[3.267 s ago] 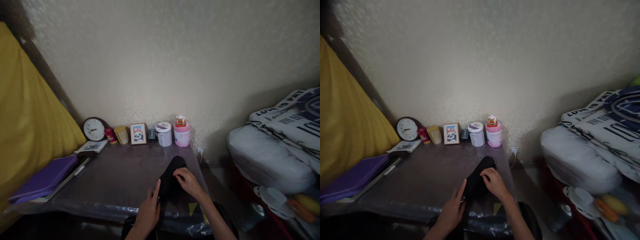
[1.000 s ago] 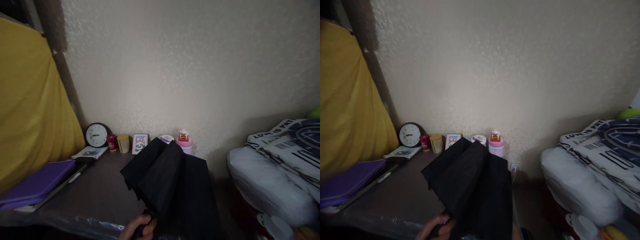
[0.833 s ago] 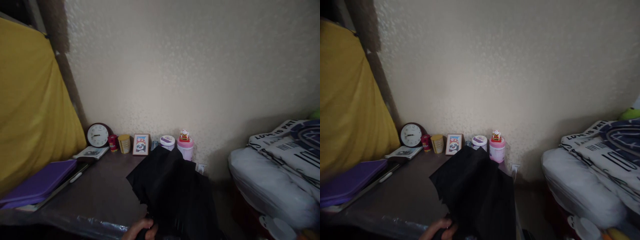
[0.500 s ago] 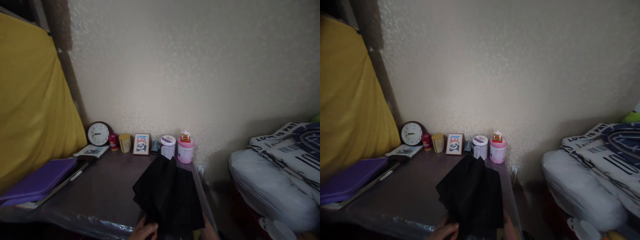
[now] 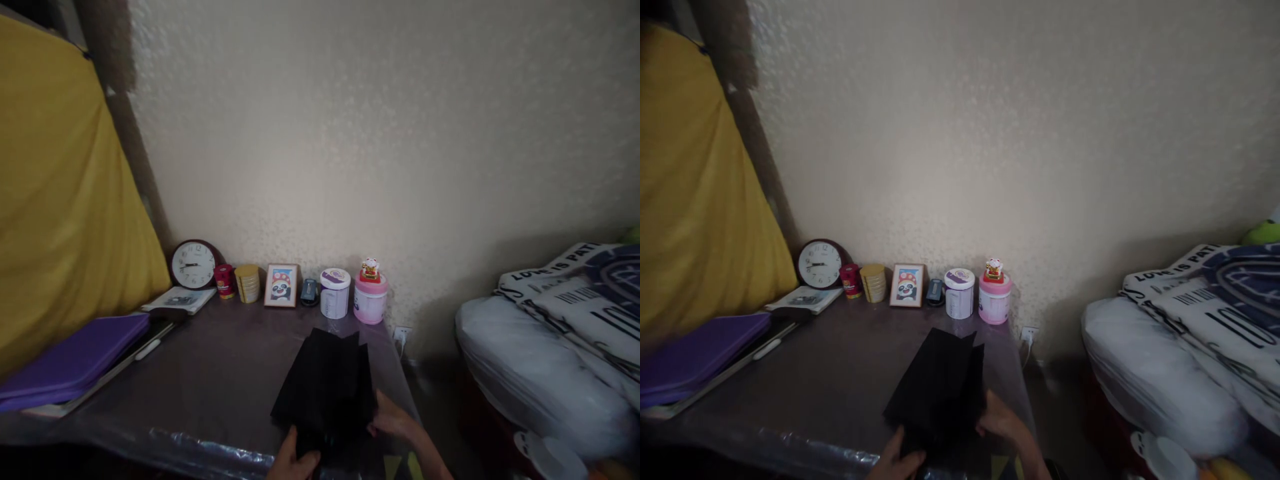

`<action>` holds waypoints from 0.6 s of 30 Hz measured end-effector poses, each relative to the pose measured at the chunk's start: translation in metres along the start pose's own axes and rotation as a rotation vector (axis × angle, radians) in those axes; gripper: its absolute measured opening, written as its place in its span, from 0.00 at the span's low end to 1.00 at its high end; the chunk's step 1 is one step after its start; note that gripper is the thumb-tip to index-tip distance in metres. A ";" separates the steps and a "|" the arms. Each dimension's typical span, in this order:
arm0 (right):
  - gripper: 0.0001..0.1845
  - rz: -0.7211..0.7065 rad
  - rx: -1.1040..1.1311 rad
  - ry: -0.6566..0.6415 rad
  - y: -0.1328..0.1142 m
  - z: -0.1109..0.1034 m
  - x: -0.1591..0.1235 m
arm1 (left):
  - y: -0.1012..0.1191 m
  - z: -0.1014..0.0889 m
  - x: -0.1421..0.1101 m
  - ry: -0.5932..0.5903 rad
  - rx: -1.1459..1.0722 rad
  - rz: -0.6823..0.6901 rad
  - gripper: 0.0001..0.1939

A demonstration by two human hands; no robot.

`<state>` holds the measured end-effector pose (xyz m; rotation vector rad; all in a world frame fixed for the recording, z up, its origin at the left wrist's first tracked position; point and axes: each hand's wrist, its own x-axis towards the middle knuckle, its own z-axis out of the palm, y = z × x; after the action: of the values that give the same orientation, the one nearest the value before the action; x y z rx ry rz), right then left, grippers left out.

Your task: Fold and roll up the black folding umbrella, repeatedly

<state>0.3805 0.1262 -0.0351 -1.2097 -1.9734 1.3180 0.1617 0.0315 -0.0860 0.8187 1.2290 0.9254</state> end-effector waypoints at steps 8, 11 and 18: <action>0.09 -0.132 -0.393 0.151 0.007 -0.025 -0.030 | 0.019 0.014 -0.009 0.080 0.190 0.099 0.37; 0.08 -0.125 -0.451 0.242 0.025 -0.034 -0.043 | 0.019 0.012 -0.008 0.100 0.314 0.157 0.37; 0.04 -0.086 -0.424 0.362 0.051 -0.057 -0.061 | 0.011 0.007 -0.007 0.133 0.881 0.219 0.34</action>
<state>0.4756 0.1086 -0.0515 -1.4146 -2.0565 0.5952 0.1665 0.0295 -0.0725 1.6267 1.7123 0.5855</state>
